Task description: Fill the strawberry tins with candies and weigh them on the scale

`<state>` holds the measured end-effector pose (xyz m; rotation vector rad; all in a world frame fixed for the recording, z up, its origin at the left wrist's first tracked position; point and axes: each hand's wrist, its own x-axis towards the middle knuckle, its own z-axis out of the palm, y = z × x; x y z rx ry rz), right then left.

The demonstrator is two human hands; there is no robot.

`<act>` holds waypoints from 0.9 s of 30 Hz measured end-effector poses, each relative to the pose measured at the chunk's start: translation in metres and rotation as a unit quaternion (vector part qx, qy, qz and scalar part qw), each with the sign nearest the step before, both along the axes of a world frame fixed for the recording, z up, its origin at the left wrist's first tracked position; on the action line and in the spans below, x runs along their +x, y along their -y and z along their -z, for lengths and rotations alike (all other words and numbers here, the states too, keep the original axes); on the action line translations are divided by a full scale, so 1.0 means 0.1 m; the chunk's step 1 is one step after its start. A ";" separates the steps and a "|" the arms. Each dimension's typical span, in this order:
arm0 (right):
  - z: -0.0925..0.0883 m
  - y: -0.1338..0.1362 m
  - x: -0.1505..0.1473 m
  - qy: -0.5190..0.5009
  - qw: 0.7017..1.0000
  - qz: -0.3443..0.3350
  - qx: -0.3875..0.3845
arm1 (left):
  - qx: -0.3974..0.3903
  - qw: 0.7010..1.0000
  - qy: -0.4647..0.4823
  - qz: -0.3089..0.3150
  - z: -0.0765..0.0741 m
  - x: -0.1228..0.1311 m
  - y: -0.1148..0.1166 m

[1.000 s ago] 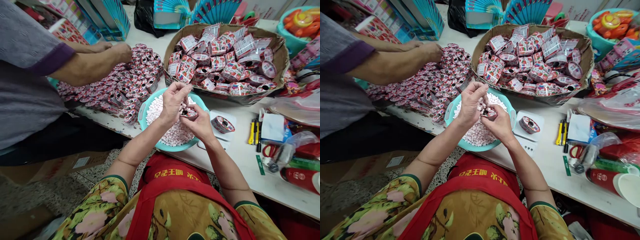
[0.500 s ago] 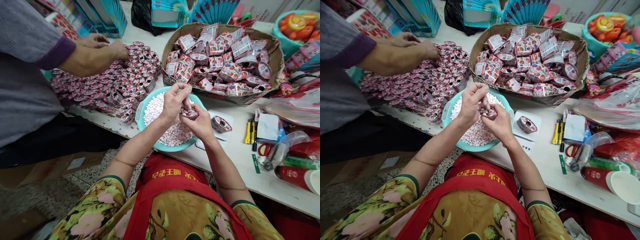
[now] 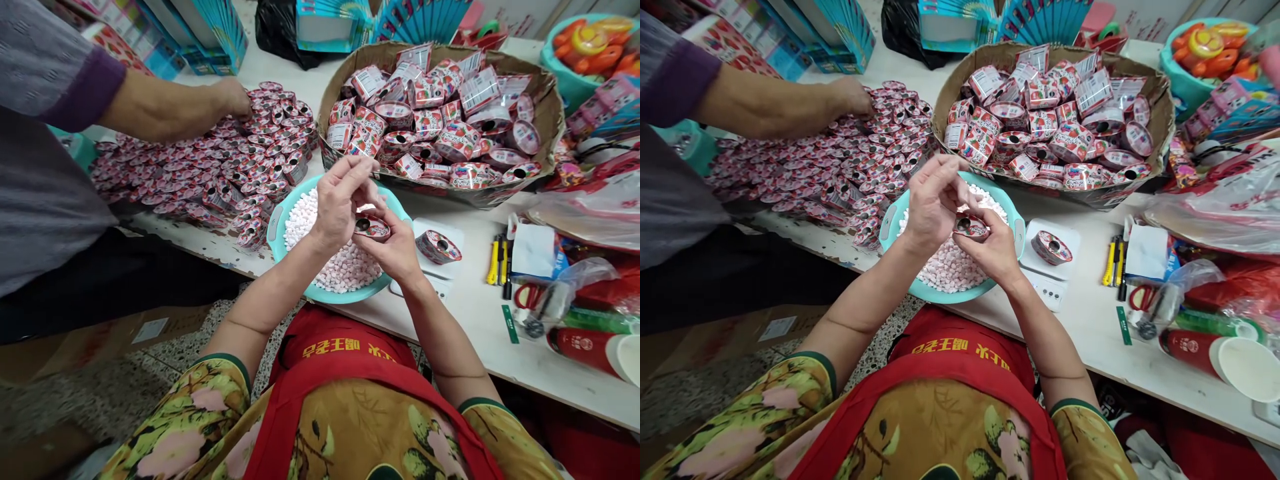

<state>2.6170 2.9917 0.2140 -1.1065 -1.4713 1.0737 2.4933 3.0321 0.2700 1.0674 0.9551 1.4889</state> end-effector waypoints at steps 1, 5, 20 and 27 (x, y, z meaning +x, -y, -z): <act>0.00 0.02 0.04 -0.008 1.000 0.002 0.000 | 0.020 0.999 -0.019 -0.029 0.04 -0.06 -0.05; 0.04 0.13 0.34 -0.023 0.996 0.079 0.019 | 0.059 0.957 -0.278 -0.059 0.39 -0.31 -0.23; 0.06 0.20 0.49 0.017 0.993 0.119 0.006 | -0.085 0.921 -0.379 -0.023 0.63 -0.29 -0.10; -0.03 0.17 0.20 0.118 0.986 0.051 0.103 | -0.196 0.958 0.200 0.062 -0.02 -0.27 -0.03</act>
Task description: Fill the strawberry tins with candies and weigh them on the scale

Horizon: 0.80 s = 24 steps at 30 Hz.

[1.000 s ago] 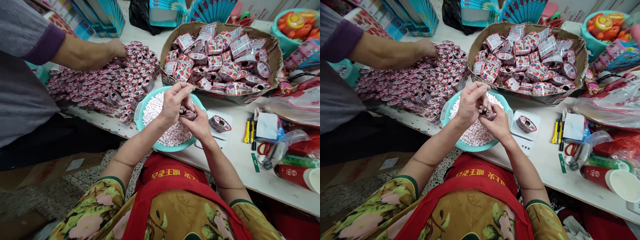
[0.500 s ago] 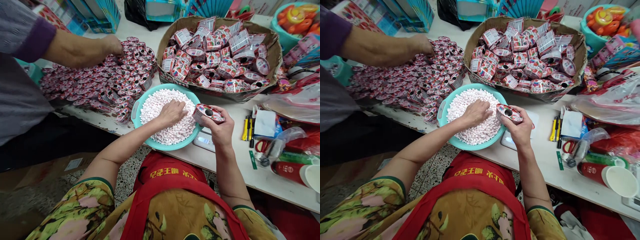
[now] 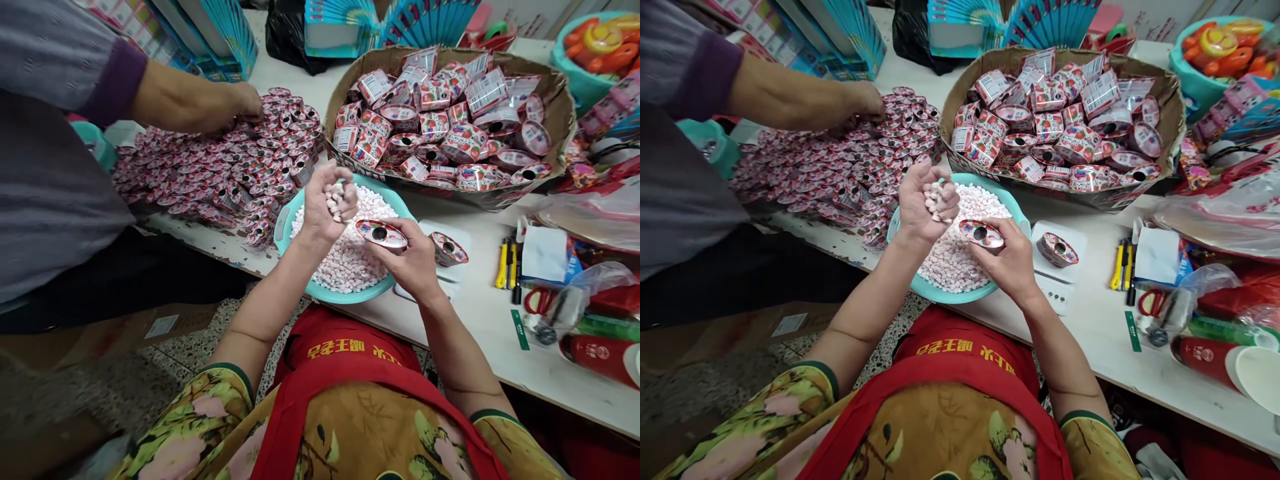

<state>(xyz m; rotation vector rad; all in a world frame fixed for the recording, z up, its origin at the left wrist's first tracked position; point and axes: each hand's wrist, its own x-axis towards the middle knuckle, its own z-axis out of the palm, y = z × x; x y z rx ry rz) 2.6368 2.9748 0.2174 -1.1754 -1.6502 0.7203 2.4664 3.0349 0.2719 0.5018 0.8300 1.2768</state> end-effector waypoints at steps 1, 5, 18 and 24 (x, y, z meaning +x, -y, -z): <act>-0.02 -0.01 -0.05 0.007 1.000 -0.007 0.005 | 0.018 1.000 -0.003 -0.005 -0.05 0.06 0.03; -0.05 -0.05 -0.19 -0.006 1.000 -0.009 -0.020 | 0.080 0.988 -0.127 -0.039 -0.03 0.30 0.14; 0.08 -0.05 -0.14 -0.084 0.995 -0.025 -0.052 | 0.109 0.975 -0.192 -0.011 -0.04 0.43 0.09; 0.11 -0.04 -0.11 -0.090 0.995 -0.020 -0.037 | 0.112 0.974 -0.196 -0.015 -0.04 0.51 0.14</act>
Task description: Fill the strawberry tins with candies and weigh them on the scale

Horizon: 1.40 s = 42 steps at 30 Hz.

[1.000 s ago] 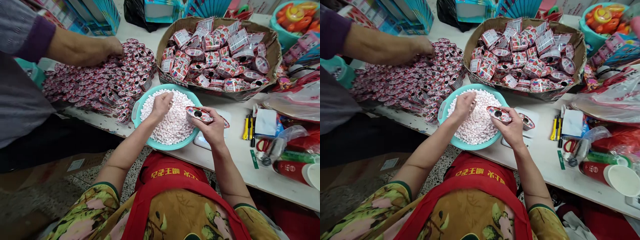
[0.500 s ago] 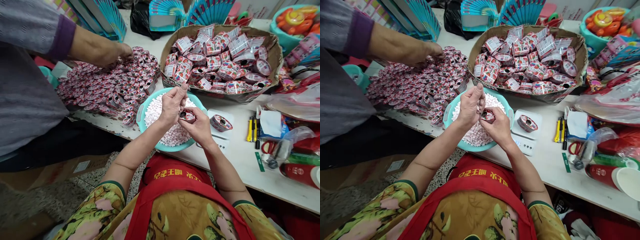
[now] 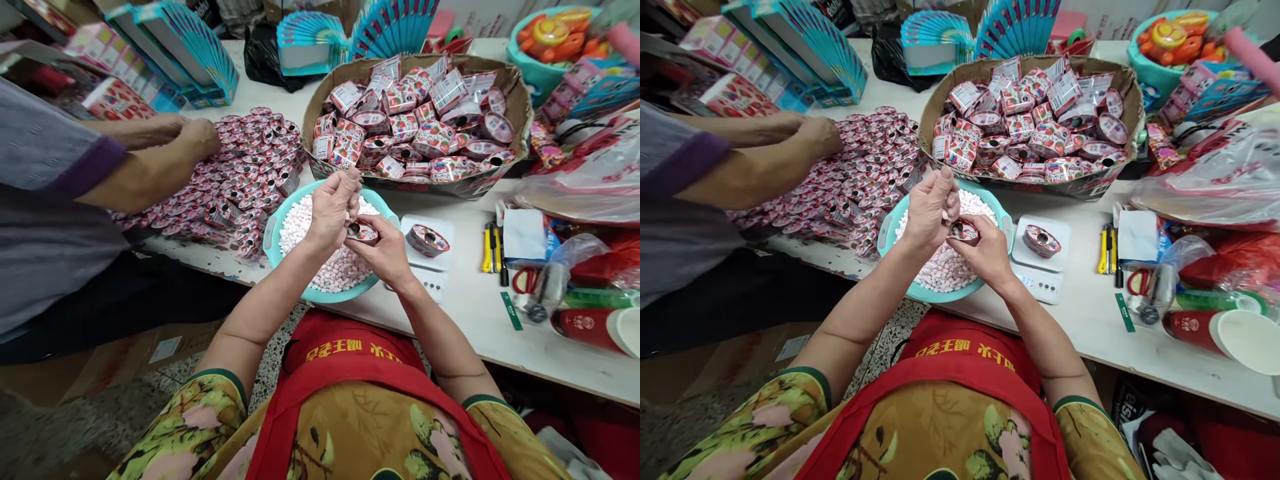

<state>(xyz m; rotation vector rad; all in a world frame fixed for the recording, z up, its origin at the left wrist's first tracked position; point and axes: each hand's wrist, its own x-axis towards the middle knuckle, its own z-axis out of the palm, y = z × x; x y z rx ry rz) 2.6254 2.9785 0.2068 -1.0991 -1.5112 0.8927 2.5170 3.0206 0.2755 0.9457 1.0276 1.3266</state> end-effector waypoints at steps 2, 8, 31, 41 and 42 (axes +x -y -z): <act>0.00 0.00 0.01 0.004 1.000 0.004 -0.004 | 0.011 1.000 -0.006 -0.022 -0.01 0.02 0.00; -0.02 -0.02 0.01 0.013 1.000 0.014 -0.006 | 0.031 0.999 -0.012 -0.030 0.05 0.06 -0.01; -0.06 0.06 0.10 -0.026 0.999 0.025 -0.010 | 0.028 0.999 -0.022 -0.034 0.06 -0.29 -0.23; 0.21 0.78 1.41 -0.053 0.949 0.311 -0.006 | -0.206 0.965 -0.079 0.144 0.29 -0.57 -0.14; 0.28 0.85 1.50 -0.046 0.942 0.332 -0.013 | -0.192 0.959 -0.101 0.183 0.27 -0.47 -0.14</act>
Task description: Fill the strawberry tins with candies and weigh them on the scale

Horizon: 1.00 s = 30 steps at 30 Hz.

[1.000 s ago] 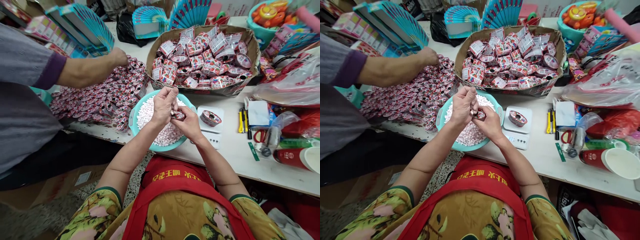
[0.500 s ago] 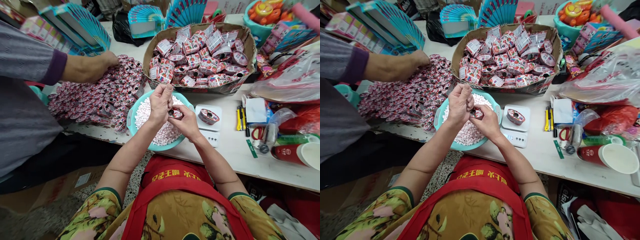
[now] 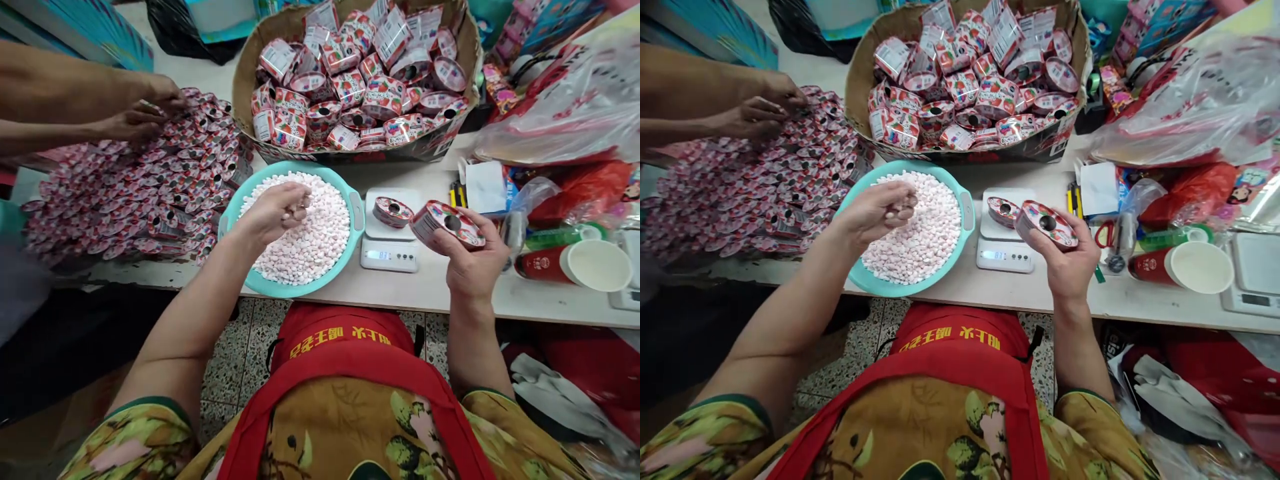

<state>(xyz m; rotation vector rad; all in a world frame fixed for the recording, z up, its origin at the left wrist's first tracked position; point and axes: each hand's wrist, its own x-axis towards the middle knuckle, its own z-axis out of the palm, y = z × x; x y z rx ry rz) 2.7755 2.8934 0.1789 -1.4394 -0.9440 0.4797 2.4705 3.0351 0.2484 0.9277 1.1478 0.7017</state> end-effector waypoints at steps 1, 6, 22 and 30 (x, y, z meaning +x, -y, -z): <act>0.06 0.07 0.07 0.003 1.000 0.016 -0.011 | 0.013 0.998 -0.010 0.054 -0.03 0.12 -0.02; 0.32 0.34 0.23 -0.042 0.996 0.064 -0.055 | 0.162 0.940 -0.112 0.277 -0.05 0.93 -0.23; 0.57 0.54 0.37 -0.094 0.983 0.121 -0.104 | 0.415 0.602 -0.476 0.488 0.30 1.74 -0.38; 0.71 0.49 0.38 -0.104 0.982 0.102 -0.120 | 0.415 0.610 -0.471 0.484 0.24 1.74 -0.34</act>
